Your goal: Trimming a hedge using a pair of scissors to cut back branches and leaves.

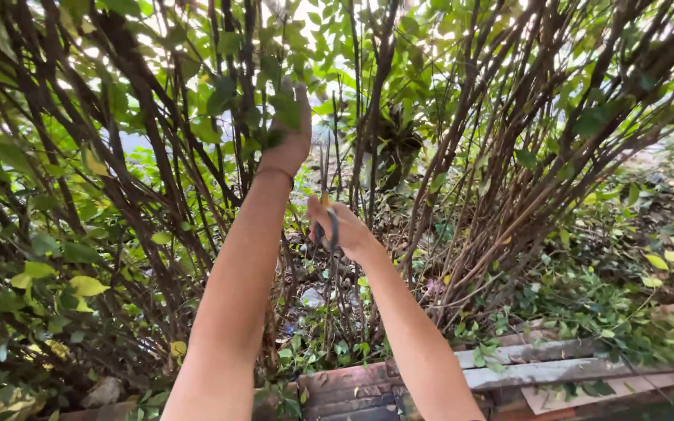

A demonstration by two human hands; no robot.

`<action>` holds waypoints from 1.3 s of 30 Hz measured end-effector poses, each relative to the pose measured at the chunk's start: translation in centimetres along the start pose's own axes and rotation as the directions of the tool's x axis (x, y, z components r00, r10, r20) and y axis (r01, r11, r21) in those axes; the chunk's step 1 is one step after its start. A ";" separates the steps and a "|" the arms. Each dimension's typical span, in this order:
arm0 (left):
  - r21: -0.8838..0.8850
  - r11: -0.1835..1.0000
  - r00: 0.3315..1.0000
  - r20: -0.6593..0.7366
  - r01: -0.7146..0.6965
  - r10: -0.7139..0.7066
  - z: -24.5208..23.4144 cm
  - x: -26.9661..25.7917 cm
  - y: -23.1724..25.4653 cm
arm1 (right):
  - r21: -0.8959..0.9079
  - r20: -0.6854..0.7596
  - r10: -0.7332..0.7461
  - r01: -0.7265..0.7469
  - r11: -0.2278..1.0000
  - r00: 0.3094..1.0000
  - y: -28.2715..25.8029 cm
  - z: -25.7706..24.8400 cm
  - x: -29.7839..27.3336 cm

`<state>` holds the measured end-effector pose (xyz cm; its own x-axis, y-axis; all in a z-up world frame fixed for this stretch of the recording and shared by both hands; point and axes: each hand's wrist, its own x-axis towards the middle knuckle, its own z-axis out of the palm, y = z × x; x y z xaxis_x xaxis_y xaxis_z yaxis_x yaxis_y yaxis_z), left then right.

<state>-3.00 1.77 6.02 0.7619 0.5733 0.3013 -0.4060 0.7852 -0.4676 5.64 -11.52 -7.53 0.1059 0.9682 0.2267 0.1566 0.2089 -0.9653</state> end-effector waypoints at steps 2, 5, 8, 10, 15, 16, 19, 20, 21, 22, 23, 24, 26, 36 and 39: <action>0.360 0.923 0.991 0.047 -0.133 0.124 -0.7 1.0 0.3 | 0.014 -0.015 0.003 -0.003 1.000 1.000 -0.4 0.3 0.3; 0.963 -0.060 0.905 0.266 -0.262 0.332 -3.0 4.9 3.5 | 0.033 -0.045 0.024 -0.022 0.999 0.999 -1.6 0.5 0.6; 0.422 -0.904 0.838 0.468 0.069 0.282 -3.5 6.8 4.9 | 0.010 -0.072 0.050 -0.049 0.999 0.996 -2.5 0.3 0.8; 0.184 -0.966 0.830 0.497 0.183 0.252 -3.1 6.5 5.1 | -0.012 -0.084 0.058 -0.059 0.998 0.995 -2.7 0.1 1.1; 0.204 -0.959 0.816 0.508 0.198 0.277 -1.8 4.3 5.1 | -0.051 -0.079 0.068 -0.072 0.996 0.995 -3.4 0.4 1.4; 0.207 -0.957 0.816 0.506 0.201 0.281 -1.4 3.4 4.4 | -0.051 -0.077 0.072 -0.076 0.996 0.994 -3.6 0.2 1.6; 0.211 -0.958 0.863 0.428 0.193 0.268 0.2 0.3 2.2 | 0.010 -0.127 0.089 -0.089 0.996 0.988 -4.2 0.1 2.1; 0.235 -0.955 0.879 0.398 0.180 0.263 0.8 -0.6 1.1 | 0.046 -0.153 0.083 -0.077 0.996 0.985 -4.6 0.0 2.3; 0.259 -0.951 0.893 0.368 0.168 0.258 1.4 -1.5 0.0 | 0.082 -0.179 0.077 -0.063 0.995 0.981 -5.1 0.0 2.6; 0.261 -0.951 0.894 0.369 0.164 0.255 1.2 -1.4 0.1 | 0.078 -0.182 0.076 -0.063 0.995 0.980 -4.9 0.0 2.8; 0.266 -0.950 0.894 0.367 0.164 0.257 1.0 -1.2 0.3 | 0.084 -0.213 0.039 -0.021 0.996 0.976 -4.6 0.0 3.0; 0.270 -0.949 0.895 0.364 0.163 0.258 0.8 -1.0 0.4 | 0.089 -0.245 0.001 0.021 0.996 0.970 -4.4 0.0 3.2; 0.264 -0.955 0.890 0.390 0.138 0.237 0.5 -0.9 0.6 | 0.067 -0.272 -0.032 0.052 0.996 0.962 -4.6 0.2 2.8; -0.473 -0.880 0.998 -0.064 -0.048 -0.020 -1.8 1.6 1.0 | -0.042 -0.373 -0.115 0.107 0.993 0.921 -3.1 0.3 2.4; -0.383 -0.920 0.996 0.015 -0.076 -0.089 -3.5 -0.4 1.3 | -0.070 -0.319 -0.114 0.097 0.993 0.941 -2.6 0.0 0.7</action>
<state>-2.07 1.71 2.41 0.7873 0.5050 0.3538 0.5092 -0.8561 0.0889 5.30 -11.37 -4.82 0.3949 0.8432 0.3648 0.2345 0.2914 -0.9274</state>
